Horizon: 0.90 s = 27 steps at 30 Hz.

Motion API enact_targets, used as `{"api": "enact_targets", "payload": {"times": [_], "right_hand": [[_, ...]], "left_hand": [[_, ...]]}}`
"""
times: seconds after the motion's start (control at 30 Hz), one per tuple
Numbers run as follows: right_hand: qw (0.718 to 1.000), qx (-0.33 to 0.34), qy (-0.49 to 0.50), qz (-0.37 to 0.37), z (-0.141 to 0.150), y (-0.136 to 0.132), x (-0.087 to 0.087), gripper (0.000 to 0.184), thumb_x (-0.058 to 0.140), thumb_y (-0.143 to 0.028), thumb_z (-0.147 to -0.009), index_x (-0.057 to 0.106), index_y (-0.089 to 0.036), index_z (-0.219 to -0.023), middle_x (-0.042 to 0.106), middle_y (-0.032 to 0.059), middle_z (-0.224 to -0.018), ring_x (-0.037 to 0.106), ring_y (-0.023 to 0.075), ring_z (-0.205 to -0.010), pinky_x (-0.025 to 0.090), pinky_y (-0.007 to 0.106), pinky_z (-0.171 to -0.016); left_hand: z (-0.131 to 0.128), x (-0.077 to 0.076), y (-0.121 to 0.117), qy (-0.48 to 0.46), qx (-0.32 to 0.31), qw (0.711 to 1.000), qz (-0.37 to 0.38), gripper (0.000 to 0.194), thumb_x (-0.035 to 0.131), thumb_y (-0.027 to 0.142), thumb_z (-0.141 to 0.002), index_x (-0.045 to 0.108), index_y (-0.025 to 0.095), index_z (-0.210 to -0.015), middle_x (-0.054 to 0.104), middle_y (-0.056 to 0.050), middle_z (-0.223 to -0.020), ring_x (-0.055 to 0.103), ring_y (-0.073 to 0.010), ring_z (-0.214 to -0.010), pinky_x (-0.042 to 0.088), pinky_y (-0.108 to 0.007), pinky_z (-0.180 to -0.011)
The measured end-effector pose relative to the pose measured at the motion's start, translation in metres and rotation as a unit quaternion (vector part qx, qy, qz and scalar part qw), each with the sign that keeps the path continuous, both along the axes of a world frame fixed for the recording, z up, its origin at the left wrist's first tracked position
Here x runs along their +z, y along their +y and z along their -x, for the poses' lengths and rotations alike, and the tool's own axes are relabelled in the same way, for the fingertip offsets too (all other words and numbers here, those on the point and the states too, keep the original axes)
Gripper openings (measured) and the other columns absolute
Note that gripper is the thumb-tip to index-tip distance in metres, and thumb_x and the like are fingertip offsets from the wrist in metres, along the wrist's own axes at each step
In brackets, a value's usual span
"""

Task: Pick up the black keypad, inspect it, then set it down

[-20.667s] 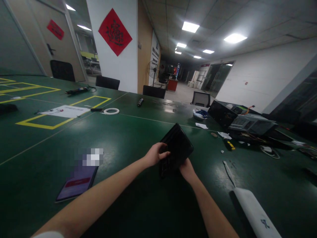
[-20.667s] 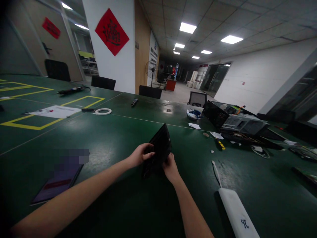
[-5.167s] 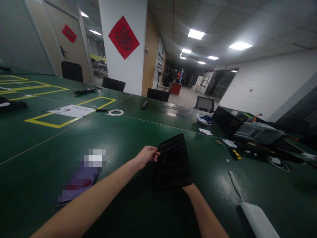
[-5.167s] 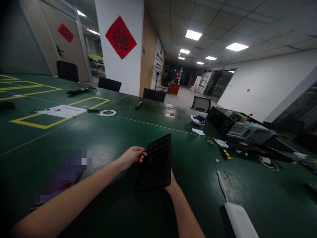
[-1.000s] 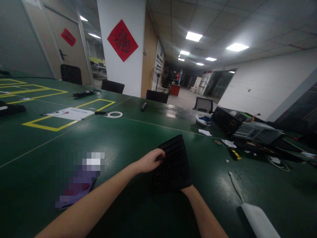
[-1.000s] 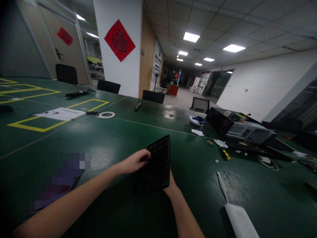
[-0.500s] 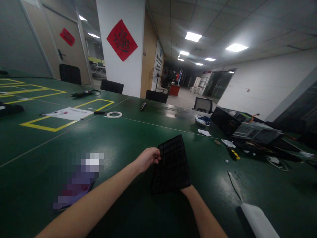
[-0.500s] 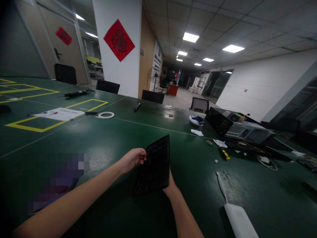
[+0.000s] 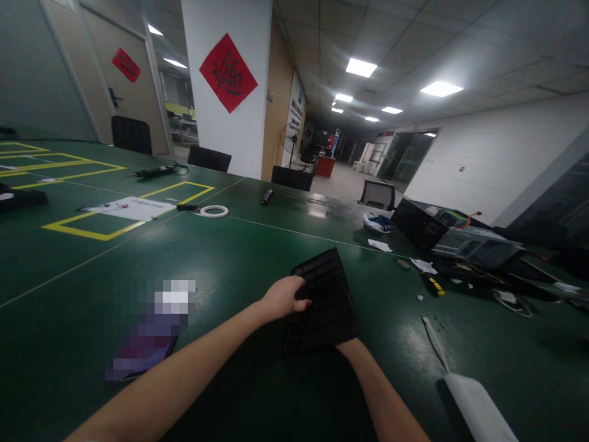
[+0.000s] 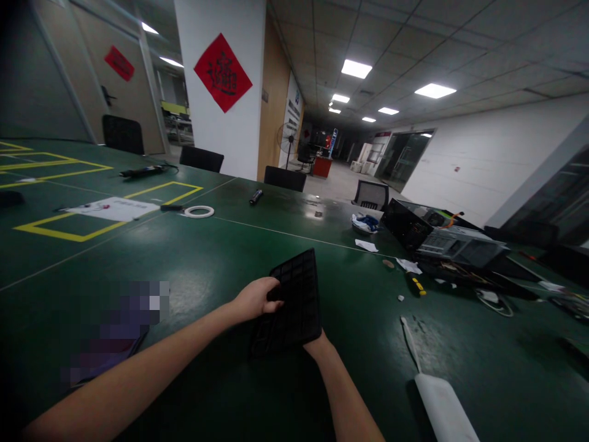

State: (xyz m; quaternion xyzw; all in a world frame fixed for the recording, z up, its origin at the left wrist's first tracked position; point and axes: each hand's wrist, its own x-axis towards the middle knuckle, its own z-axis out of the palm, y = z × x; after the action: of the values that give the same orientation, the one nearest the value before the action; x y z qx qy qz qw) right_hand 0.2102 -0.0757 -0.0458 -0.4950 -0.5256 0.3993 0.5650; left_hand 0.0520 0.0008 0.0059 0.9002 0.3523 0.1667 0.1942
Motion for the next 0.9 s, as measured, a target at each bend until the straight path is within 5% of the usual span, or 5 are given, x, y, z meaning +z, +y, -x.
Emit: {"api": "enact_targets", "payload": {"times": [0.17, 0.3, 0.53, 0.8, 0.9], "right_hand": [[0.989, -0.023, -0.144, -0.022, -0.027, 0.007, 0.031, 0.04, 0.062, -0.035, -0.066, 0.059, -0.024, -0.104, 0.062, 0.0051, -0.104, 0.049, 0.0215, -0.106, 0.034, 0.041, -0.098], [0.909, -0.156, -0.383, 0.038, -0.095, 0.001, 0.042, 0.051, 0.053, -0.036, -0.071, 0.049, -0.019, -0.119, 0.058, 0.0091, -0.113, 0.046, 0.0245, -0.109, 0.033, 0.043, -0.097], [0.771, -0.296, -0.534, 0.183, -0.18, -0.023, 0.003, 0.051, 0.038, -0.038, -0.079, 0.047, -0.007, -0.118, 0.055, 0.0178, -0.117, 0.048, 0.0307, -0.11, 0.032, 0.043, -0.095], [0.732, -0.302, -0.585, 0.177, -0.179, -0.025, -0.016, 0.051, 0.031, -0.041, -0.082, 0.047, -0.009, -0.118, 0.055, 0.0167, -0.119, 0.047, 0.0303, -0.111, 0.03, 0.043, -0.097], [0.733, -0.302, -0.585, 0.171, -0.184, -0.026, -0.02, 0.052, 0.029, -0.043, -0.083, 0.046, -0.01, -0.12, 0.055, 0.0163, -0.119, 0.047, 0.0303, -0.111, 0.032, 0.044, -0.094]], "left_hand": [[0.016, 0.024, 0.028, -0.018, 0.034, 0.999, -0.023, 0.035, 0.054, 0.044, -0.075, 0.059, 0.014, -0.092, 0.062, -0.008, -0.087, 0.057, -0.0206, -0.078, 0.041, -0.026, -0.065], [0.065, 0.045, 0.077, 0.052, 0.187, 0.98, -0.038, 0.034, 0.049, 0.044, -0.077, 0.06, 0.015, -0.089, 0.064, -0.01, -0.089, 0.059, -0.0223, -0.08, 0.041, -0.027, -0.066], [0.165, 0.036, 0.132, 0.195, 0.401, 0.894, -0.04, 0.045, 0.045, 0.051, -0.077, 0.061, 0.01, -0.088, 0.06, -0.022, -0.103, 0.057, -0.0335, -0.094, 0.043, -0.035, -0.072], [0.181, 0.031, 0.144, 0.211, 0.428, 0.879, 0.001, 0.057, 0.041, 0.057, -0.077, 0.061, 0.005, -0.089, 0.061, -0.022, -0.098, 0.058, -0.0331, -0.091, 0.044, -0.033, -0.069], [0.192, 0.037, 0.142, 0.174, 0.449, 0.875, -0.035, 0.045, 0.031, 0.036, -0.087, 0.054, 0.0, -0.1, 0.06, -0.021, -0.101, 0.057, -0.0287, -0.092, 0.043, -0.031, -0.073]]}}
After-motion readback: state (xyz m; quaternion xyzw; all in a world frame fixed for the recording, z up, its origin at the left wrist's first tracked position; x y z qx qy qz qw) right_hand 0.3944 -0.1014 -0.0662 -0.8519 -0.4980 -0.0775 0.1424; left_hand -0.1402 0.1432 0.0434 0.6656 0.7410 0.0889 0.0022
